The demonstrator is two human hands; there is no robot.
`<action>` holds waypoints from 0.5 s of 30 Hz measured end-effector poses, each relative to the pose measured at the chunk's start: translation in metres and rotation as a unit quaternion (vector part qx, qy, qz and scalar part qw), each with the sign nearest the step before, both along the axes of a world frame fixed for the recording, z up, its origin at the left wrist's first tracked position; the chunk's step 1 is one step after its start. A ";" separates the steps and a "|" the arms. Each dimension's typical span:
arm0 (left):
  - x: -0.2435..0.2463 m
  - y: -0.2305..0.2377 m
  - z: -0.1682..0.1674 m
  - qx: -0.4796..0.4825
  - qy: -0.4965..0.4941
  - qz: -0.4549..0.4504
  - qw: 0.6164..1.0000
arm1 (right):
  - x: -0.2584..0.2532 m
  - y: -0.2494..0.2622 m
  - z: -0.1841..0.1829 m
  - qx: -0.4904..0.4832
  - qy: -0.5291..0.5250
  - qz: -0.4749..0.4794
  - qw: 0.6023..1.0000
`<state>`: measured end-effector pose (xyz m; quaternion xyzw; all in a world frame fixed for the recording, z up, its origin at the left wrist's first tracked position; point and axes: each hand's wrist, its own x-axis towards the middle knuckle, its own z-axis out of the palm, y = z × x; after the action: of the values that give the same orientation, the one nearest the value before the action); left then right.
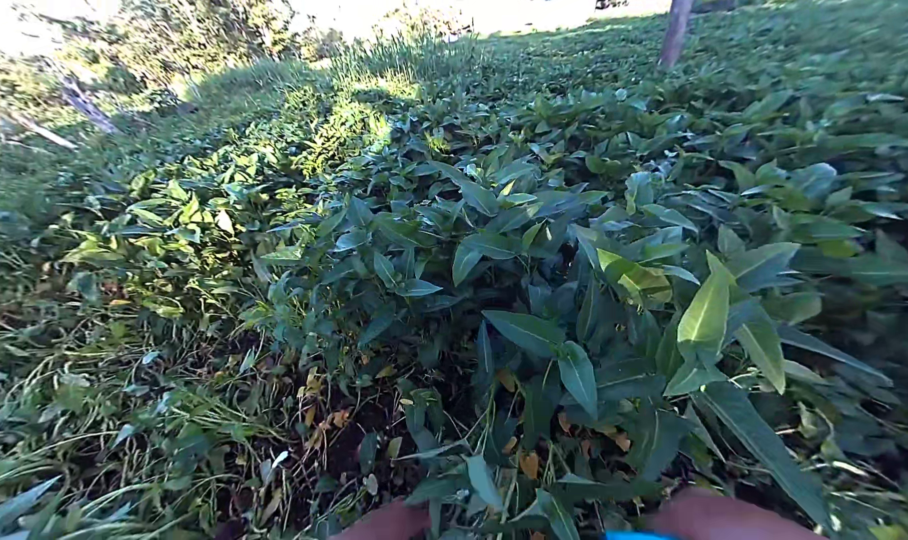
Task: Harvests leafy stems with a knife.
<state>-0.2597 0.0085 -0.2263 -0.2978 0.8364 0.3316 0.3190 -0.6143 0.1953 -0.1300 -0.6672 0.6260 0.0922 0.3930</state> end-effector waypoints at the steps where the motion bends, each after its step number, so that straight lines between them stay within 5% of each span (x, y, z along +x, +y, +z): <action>1: -0.001 0.000 0.008 -0.010 0.002 0.006 1.000 | 0.001 -0.015 -0.004 -0.043 -0.018 -0.014 0.999; 5: -0.011 0.016 0.028 -0.021 -0.016 0.012 1.000 | 0.020 -0.097 -0.077 -0.186 -0.231 0.042 0.954; 8: -0.009 0.030 0.033 -0.029 -0.036 0.034 0.998 | 0.029 -0.169 -0.096 -0.166 -0.266 0.102 0.944; 11: 0.000 0.035 0.051 -0.071 -0.023 0.069 0.995 | 0.013 -0.225 -0.106 -0.292 -0.209 -0.020 0.933; 15: 0.003 0.023 0.088 -0.168 0.083 0.121 0.975 | -0.080 -0.279 -0.091 -0.260 -0.246 -0.294 0.886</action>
<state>-0.2566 0.0310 -0.1378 -0.4175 0.8615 0.2462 0.1511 -0.6945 -0.0832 -0.2214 -0.5321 0.6782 -0.3605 0.3563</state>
